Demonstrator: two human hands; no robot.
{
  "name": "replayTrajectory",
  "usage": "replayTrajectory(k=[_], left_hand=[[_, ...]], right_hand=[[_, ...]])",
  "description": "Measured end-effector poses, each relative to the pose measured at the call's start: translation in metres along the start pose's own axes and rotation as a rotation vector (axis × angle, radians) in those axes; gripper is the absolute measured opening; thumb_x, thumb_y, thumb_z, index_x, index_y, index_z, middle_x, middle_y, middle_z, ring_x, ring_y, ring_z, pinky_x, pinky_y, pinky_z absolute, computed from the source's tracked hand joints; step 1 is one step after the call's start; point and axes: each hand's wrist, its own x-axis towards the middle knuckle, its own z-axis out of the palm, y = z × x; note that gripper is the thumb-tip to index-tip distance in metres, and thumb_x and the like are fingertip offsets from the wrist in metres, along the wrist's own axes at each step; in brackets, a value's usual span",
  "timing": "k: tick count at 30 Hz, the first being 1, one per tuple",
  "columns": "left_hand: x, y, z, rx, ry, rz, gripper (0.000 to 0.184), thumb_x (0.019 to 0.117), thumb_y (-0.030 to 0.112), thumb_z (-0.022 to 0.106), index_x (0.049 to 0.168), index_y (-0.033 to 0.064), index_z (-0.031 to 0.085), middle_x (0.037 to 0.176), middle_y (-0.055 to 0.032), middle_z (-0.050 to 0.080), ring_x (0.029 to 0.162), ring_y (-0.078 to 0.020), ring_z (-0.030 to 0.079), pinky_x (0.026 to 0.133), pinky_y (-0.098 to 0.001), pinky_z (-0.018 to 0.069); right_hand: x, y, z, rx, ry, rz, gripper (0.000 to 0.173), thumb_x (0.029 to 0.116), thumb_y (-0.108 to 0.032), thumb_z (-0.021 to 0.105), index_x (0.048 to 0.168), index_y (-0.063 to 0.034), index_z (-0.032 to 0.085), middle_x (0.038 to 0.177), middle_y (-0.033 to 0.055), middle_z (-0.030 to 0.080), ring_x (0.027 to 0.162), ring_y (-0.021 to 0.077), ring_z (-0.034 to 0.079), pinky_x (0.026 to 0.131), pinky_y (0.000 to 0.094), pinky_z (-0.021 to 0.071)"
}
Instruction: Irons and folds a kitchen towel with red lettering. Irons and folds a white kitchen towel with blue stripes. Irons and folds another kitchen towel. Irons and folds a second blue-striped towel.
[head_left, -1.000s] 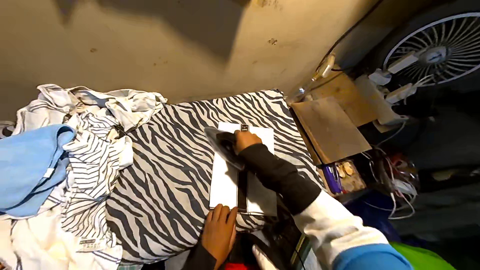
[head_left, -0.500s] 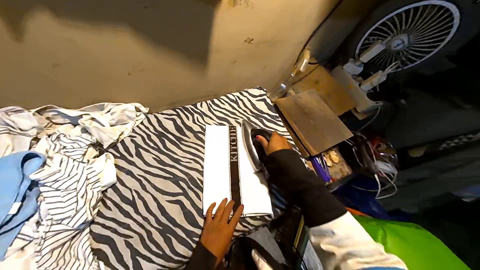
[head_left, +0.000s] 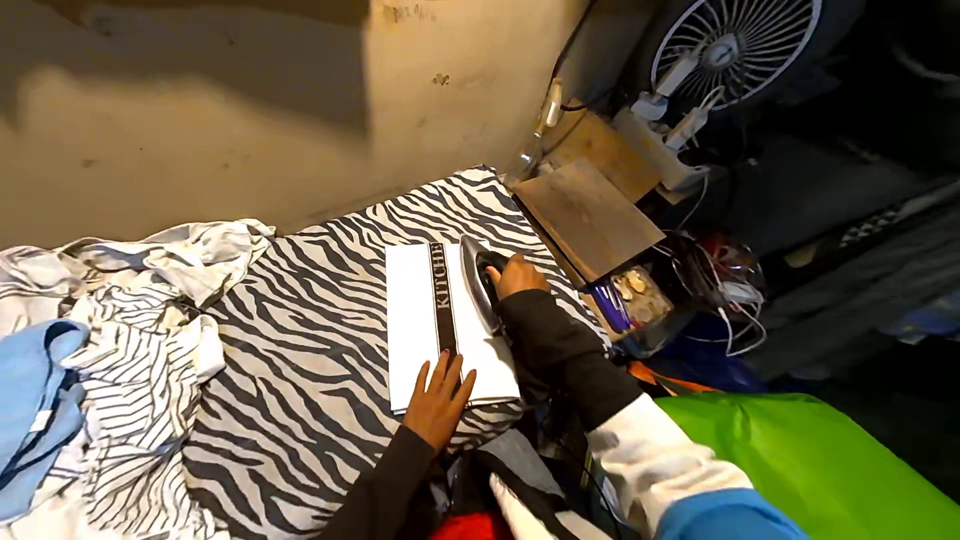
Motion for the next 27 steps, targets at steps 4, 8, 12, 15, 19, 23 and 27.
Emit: replayTrajectory(k=[4, 8, 12, 15, 19, 23, 27], left_hand=[[0.006, -0.008, 0.015, 0.071, 0.184, 0.043, 0.035, 0.0868, 0.004, 0.066, 0.121, 0.0045, 0.073, 0.126, -0.0197, 0.07, 0.12, -0.0429, 0.066, 0.095, -0.0559, 0.0554], [0.005, -0.011, 0.016, 0.052, 0.176, 0.038, 0.043, 0.0835, 0.002, 0.068, 0.126, 0.0045, 0.071, 0.132, -0.0211, 0.067, 0.123, -0.0465, 0.063, 0.096, -0.0568, 0.0553], [0.013, -0.004, -0.021, -0.138, -0.124, -0.059, 0.044, 0.087, -0.006, 0.067, 0.131, -0.0006, 0.067, 0.138, -0.0221, 0.064, 0.128, -0.0482, 0.059, 0.1, -0.0641, 0.0498], [0.059, 0.001, -0.104, -0.233, -0.521, -0.216, 0.044, 0.0969, -0.004, 0.057, 0.139, 0.0079, 0.063, 0.132, -0.0207, 0.067, 0.119, -0.0444, 0.066, 0.096, -0.0638, 0.0514], [0.138, 0.009, -0.242, -0.204, -0.781, -0.088, 0.036, 0.0985, 0.006, 0.062, 0.134, 0.0045, 0.061, 0.105, -0.0287, 0.069, 0.1, -0.0506, 0.066, 0.082, -0.0683, 0.0491], [0.197, -0.008, -0.306, -0.172, -0.629, 0.026, 0.027, 0.0951, 0.002, 0.067, 0.122, -0.0048, 0.068, 0.106, -0.0245, 0.07, 0.101, -0.0392, 0.067, 0.088, -0.0573, 0.0504], [0.235, -0.042, -0.308, -0.011, -0.72, -0.077, 0.035, 0.0995, 0.011, 0.066, 0.131, -0.002, 0.065, 0.12, -0.0249, 0.068, 0.116, -0.0392, 0.063, 0.1, -0.0542, 0.046]], right_hand=[[-0.041, 0.022, 0.006, -0.053, -0.093, -0.045, 0.07, 0.1081, -0.049, 0.046, 0.152, 0.0048, 0.039, 0.138, 0.0311, 0.06, 0.129, 0.046, 0.059, 0.107, 0.06, 0.0464], [-0.072, 0.068, 0.005, -0.156, -0.192, -0.089, 0.071, 0.1065, -0.051, 0.05, 0.15, 0.0042, 0.042, 0.134, 0.0313, 0.062, 0.126, 0.0471, 0.061, 0.105, 0.0613, 0.0474], [-0.043, 0.119, -0.05, -0.213, -0.232, -0.204, 0.068, 0.1045, -0.049, 0.056, 0.139, 0.0097, 0.054, 0.134, 0.0362, 0.059, 0.13, 0.0502, 0.055, 0.11, 0.0646, 0.0397], [-0.019, 0.124, -0.094, -0.171, 0.001, -0.127, 0.069, 0.1037, -0.049, 0.058, 0.143, 0.0073, 0.052, 0.135, 0.0362, 0.059, 0.131, 0.052, 0.054, 0.109, 0.0666, 0.0399], [0.046, 0.129, -0.127, -0.129, 0.172, -0.09, 0.066, 0.1039, -0.041, 0.061, 0.145, 0.0098, 0.049, 0.14, 0.038, 0.055, 0.136, 0.0528, 0.05, 0.112, 0.0671, 0.0368], [0.094, 0.121, -0.135, -0.144, 0.206, -0.122, 0.065, 0.1033, -0.041, 0.062, 0.14, 0.0119, 0.053, 0.138, 0.0402, 0.055, 0.135, 0.0547, 0.05, 0.112, 0.0681, 0.037], [0.115, 0.112, -0.137, -0.155, 0.207, -0.125, 0.063, 0.1041, -0.038, 0.062, 0.139, 0.0137, 0.053, 0.14, 0.0407, 0.053, 0.137, 0.0539, 0.048, 0.114, 0.0667, 0.0348]])
